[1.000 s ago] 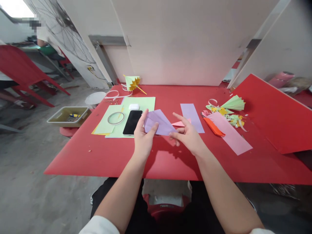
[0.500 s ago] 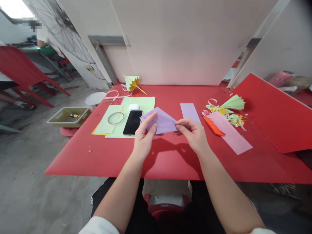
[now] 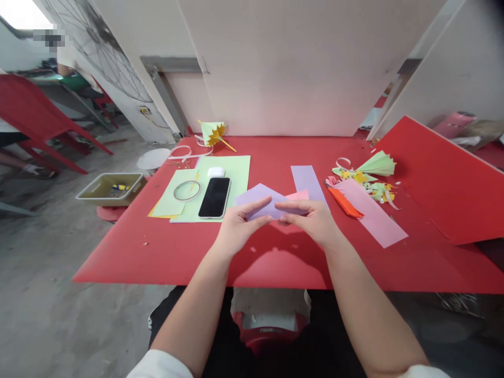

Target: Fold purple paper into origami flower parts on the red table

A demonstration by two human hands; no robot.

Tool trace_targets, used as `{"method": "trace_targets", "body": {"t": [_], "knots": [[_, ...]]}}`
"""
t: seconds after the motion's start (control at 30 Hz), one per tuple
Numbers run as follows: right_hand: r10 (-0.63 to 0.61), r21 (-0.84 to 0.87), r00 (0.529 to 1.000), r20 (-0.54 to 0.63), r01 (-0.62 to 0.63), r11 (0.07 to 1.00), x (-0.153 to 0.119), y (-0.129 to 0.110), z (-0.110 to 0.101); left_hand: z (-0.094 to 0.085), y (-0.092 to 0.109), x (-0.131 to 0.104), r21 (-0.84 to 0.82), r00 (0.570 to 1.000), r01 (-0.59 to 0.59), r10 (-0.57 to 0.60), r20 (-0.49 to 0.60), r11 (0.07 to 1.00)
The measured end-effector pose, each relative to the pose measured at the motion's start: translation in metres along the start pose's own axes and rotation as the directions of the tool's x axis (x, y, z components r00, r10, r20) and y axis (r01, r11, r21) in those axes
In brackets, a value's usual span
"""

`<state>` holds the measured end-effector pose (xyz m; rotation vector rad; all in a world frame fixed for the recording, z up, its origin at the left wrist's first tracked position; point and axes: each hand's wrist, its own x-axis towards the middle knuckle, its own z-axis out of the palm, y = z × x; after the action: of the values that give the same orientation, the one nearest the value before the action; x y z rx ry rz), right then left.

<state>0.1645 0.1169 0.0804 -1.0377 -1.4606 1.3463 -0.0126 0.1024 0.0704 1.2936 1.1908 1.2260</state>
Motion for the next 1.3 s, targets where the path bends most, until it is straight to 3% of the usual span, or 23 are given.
{"method": "trace_targets", "body": {"t": [0.13,0.37,0.6,0.87,1.07,1.3], "knots": [[0.018,0.011,0.998,-0.064,-0.017,1.000,-0.001,-0.005,-0.002,-0.001,0.001,-0.001,0.035,1.000,0.030,-0.029,-0.010,0.999],[-0.051,-0.055,0.994,-0.092,0.046,0.997,0.003,0.001,-0.010,0.000,0.000,-0.001,0.071,0.997,-0.026,0.030,-0.068,0.997],[-0.156,-0.036,0.966,-0.206,0.151,0.988,0.004,0.006,-0.014,-0.002,0.006,-0.005,0.047,0.988,-0.057,0.063,-0.140,0.997],[-0.165,-0.046,0.981,-0.099,0.161,0.986,0.004,0.010,-0.020,-0.012,-0.004,0.003,-0.120,0.995,-0.041,0.029,-0.100,0.992],[-0.197,-0.186,0.980,0.018,0.197,0.963,0.003,0.006,-0.015,-0.003,-0.003,0.000,-0.072,0.992,-0.015,0.006,-0.127,0.997],[-0.086,-0.130,0.995,0.058,0.093,0.987,0.002,0.011,-0.015,0.001,0.005,-0.002,-0.137,0.997,0.072,-0.072,0.011,0.988]]}}
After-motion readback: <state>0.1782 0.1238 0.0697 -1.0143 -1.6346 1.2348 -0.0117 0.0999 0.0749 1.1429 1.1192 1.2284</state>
